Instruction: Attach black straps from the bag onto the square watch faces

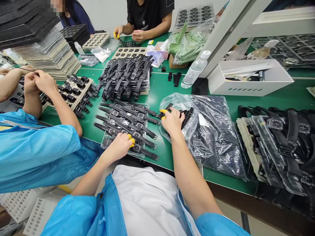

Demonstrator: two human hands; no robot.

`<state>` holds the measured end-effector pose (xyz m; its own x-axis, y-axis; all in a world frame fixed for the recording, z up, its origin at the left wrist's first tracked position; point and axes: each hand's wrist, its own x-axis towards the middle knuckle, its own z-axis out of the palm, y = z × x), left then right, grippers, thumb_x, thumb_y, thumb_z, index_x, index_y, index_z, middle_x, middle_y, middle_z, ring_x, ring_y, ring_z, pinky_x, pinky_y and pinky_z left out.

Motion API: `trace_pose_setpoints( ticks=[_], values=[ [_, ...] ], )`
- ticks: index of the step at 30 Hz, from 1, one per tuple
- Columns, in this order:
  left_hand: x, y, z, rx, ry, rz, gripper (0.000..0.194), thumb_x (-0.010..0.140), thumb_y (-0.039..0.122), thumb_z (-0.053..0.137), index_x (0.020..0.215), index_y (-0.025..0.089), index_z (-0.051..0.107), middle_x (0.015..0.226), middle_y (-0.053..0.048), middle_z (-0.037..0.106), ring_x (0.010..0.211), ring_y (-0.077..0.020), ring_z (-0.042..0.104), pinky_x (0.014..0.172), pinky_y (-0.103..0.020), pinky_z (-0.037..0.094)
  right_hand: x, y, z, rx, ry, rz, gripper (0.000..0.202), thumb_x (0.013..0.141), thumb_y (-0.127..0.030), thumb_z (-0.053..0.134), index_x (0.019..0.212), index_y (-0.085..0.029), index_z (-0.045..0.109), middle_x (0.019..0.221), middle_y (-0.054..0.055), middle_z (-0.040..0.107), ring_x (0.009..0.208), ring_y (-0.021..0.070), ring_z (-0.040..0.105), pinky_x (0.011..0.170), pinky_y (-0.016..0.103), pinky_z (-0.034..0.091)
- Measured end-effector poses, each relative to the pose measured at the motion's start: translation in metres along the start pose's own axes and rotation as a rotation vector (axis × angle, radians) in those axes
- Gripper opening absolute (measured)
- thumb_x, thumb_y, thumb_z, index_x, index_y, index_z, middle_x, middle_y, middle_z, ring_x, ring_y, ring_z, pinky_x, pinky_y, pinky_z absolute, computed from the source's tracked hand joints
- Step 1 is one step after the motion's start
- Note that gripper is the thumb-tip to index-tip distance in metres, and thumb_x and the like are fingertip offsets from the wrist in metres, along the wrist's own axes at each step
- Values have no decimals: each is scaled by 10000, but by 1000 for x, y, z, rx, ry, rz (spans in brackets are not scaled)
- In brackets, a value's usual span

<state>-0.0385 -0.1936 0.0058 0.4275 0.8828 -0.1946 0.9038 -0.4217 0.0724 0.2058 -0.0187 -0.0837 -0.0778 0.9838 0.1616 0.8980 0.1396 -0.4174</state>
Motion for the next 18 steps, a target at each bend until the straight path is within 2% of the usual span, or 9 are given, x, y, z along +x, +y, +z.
trace_pose_setpoints(
  ticks=[6,12,15,18],
  values=[
    [0,-6,16,91,116,37,172,1039,202,514,1064,191,684,1056,-102,632,1032,-267,572,1009,-443,454,2,-1,-1,14,3,16,415,848,-178,516,1193,-191,746,1454,187,569,1382,348,443,1220,633,186],
    [-8,-13,28,52,344,-70,205,1031,299,579,1157,187,694,1248,-152,653,1232,-313,552,1181,-577,375,3,1,-3,54,43,27,383,825,-199,550,1178,-202,699,1424,185,553,1340,354,468,1210,612,211],
    [-19,-19,25,39,394,-114,197,1027,272,573,1153,187,699,1248,-161,657,1258,-327,548,1154,-577,418,3,1,-3,62,44,33,330,825,-204,559,1128,-192,688,1425,195,544,1332,357,473,1210,606,216],
    [-34,-23,20,27,372,-128,206,1043,258,527,1109,181,707,1194,-158,668,1174,-315,581,1046,-514,504,4,2,-2,80,55,31,291,831,-209,563,1099,-196,675,1423,200,541,1333,366,466,1205,616,217]
  ],
)
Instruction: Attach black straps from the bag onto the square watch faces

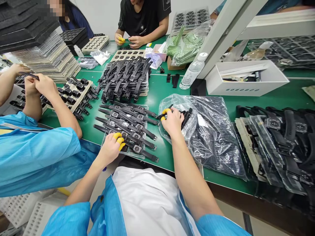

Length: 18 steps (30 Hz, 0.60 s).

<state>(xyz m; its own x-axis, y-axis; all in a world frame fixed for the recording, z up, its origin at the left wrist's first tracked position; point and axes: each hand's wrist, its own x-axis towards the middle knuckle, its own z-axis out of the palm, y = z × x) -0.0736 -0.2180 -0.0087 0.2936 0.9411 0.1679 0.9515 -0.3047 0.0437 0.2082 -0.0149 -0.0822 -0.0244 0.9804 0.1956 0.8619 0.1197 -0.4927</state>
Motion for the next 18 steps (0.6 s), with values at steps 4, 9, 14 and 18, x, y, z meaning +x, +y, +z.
trace_pose_setpoints(
  ticks=[4,9,14,18],
  values=[
    [-9,-3,-9,-20,-56,1,278,1054,251,491,1244,191,686,1246,-154,664,1185,-310,581,1016,-479,516,1,2,4,17,13,-4,275,841,-222,567,1098,-207,664,1434,196,531,1342,369,455,1202,630,213],
    [-1,-5,-11,55,-150,19,372,1028,232,538,1383,176,635,1389,-180,616,1305,-362,514,1064,-521,480,1,2,5,-5,-11,1,289,829,-225,578,1104,-194,662,1443,197,531,1351,357,458,1215,622,199],
    [8,-12,-13,32,-162,-28,301,998,217,596,1279,212,704,1289,-174,639,1247,-355,534,1037,-536,489,1,4,5,11,-30,-12,265,838,-221,559,1086,-201,650,1443,192,523,1355,359,451,1219,637,183],
    [12,-20,-15,17,-165,-29,279,971,207,636,1237,228,716,1268,-168,636,1256,-358,523,1049,-552,480,0,5,7,17,-27,-15,270,838,-219,557,1093,-204,643,1440,187,515,1355,358,445,1219,640,178]
  ],
)
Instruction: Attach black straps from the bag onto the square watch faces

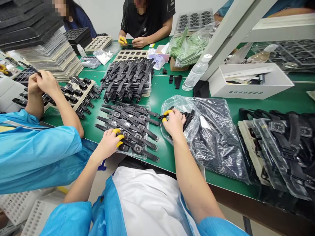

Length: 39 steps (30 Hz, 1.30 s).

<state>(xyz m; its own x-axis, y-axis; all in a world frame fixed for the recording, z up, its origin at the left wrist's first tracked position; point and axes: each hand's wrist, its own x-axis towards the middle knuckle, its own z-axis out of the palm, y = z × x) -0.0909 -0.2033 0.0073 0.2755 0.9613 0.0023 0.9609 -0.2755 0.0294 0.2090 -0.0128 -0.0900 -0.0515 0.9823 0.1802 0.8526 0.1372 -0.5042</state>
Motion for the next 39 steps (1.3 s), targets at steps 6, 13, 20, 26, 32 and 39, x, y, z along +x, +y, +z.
trace_pose_setpoints(
  ticks=[6,13,20,26,32,39],
  values=[
    [-1,-1,-3,69,23,-25,275,993,218,599,1248,165,686,1289,-196,621,1276,-374,488,1044,-525,466,0,-1,0,13,44,1,259,841,-234,560,1079,-211,659,1425,181,538,1339,357,464,1208,620,210],
    [-19,24,-10,86,-196,13,216,1042,297,552,1034,173,728,1039,-114,686,1007,-297,585,847,-422,471,3,-6,-5,74,148,-5,248,877,-258,560,1095,-206,668,1392,183,565,1317,352,503,1153,541,332],
    [-20,41,-11,126,-231,-26,194,1024,266,586,1029,162,750,1053,-129,696,1024,-309,588,821,-411,443,4,-9,-9,126,226,-7,234,919,-294,557,1108,-198,656,1381,194,578,1303,336,538,1094,491,411],
    [-13,47,-8,183,-240,-99,250,1027,325,592,978,151,765,1060,-145,695,1080,-324,584,825,-415,455,6,-10,-9,318,352,-62,222,905,-309,588,1091,-198,636,1318,179,605,1280,332,556,1095,516,431],
    [-7,51,-5,210,-226,-152,245,998,340,622,976,138,759,1049,-156,686,1061,-332,590,842,-436,486,7,-13,-11,494,435,-93,238,884,-300,614,1095,-196,643,1250,158,626,1222,314,589,1096,524,453],
    [-19,45,0,200,-76,-88,193,980,253,560,946,143,715,1000,-139,664,1004,-329,594,817,-439,510,8,-15,-14,551,471,-106,284,867,-269,614,1135,-186,662,1192,145,637,1169,298,613,1096,515,472]
  ],
)
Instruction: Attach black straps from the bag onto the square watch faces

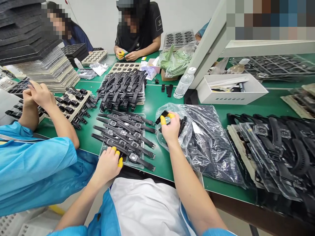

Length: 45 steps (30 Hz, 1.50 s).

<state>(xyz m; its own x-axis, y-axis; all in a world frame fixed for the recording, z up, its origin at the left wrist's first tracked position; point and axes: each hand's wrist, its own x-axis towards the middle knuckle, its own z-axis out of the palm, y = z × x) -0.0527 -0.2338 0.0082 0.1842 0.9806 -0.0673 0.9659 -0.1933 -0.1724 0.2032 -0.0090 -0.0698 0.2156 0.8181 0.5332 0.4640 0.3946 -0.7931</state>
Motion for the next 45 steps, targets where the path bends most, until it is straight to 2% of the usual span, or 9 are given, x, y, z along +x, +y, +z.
trace_pose_setpoints(
  ticks=[11,16,22,25,30,34,38,42,45],
  values=[
    [-6,-13,29,-81,114,-4,146,970,135,562,965,184,699,1018,-137,685,1039,-326,608,859,-458,549,-1,-3,2,24,-1,9,236,866,-260,612,1085,-193,670,1142,128,653,1119,285,626,1069,491,485],
    [-9,-35,20,-297,136,18,178,974,198,540,1072,197,689,1050,-117,723,1025,-306,642,875,-444,568,0,-4,1,38,14,-25,222,909,-269,599,1108,-199,668,1153,132,647,1134,286,617,1074,492,478],
    [-3,-62,-7,-793,227,-300,307,958,344,586,1232,211,628,1131,-90,755,998,-261,730,873,-392,606,-1,-1,4,31,-32,-21,197,909,-289,601,1082,-214,658,1138,122,656,1087,277,631,1031,467,506],
    [17,-51,-21,-1131,317,-310,320,955,391,635,1207,197,592,1211,-121,755,1075,-261,746,944,-400,602,-2,-1,5,21,-11,-26,200,910,-280,597,1091,-215,653,1132,119,660,1078,271,632,1015,452,512],
    [84,-14,-31,-1538,389,-163,299,979,400,654,1146,204,503,1242,-143,742,972,-201,766,812,-322,600,-3,0,6,19,-40,-16,177,900,-269,586,1050,-206,656,1104,117,671,1052,269,643,980,445,522],
    [160,3,-23,-1682,339,-44,236,971,330,617,1077,210,444,1127,-112,765,869,-162,742,658,-247,537,-4,3,5,28,-43,-2,182,884,-280,596,1035,-198,658,1070,112,672,1021,276,644,961,459,523],
    [219,11,-7,-1679,254,-105,176,954,209,580,1040,201,427,1056,-88,756,791,-115,693,699,-238,518,-5,6,5,17,-20,43,210,881,-296,604,1055,-190,656,1072,113,678,1020,277,651,968,469,520],
    [233,19,12,-1650,205,-135,140,983,184,545,1051,206,424,1056,-85,746,753,-111,675,741,-269,531,-4,2,4,66,-28,197,245,873,-364,636,1047,-192,645,1015,115,706,978,294,674,942,490,531],
    [225,21,22,-1503,210,-132,152,998,197,557,1103,210,447,1088,-109,747,871,-174,711,853,-358,562,-3,-11,1,328,-32,400,273,893,-394,655,1092,-210,624,1010,105,729,899,275,702,880,473,560]
  ],
)
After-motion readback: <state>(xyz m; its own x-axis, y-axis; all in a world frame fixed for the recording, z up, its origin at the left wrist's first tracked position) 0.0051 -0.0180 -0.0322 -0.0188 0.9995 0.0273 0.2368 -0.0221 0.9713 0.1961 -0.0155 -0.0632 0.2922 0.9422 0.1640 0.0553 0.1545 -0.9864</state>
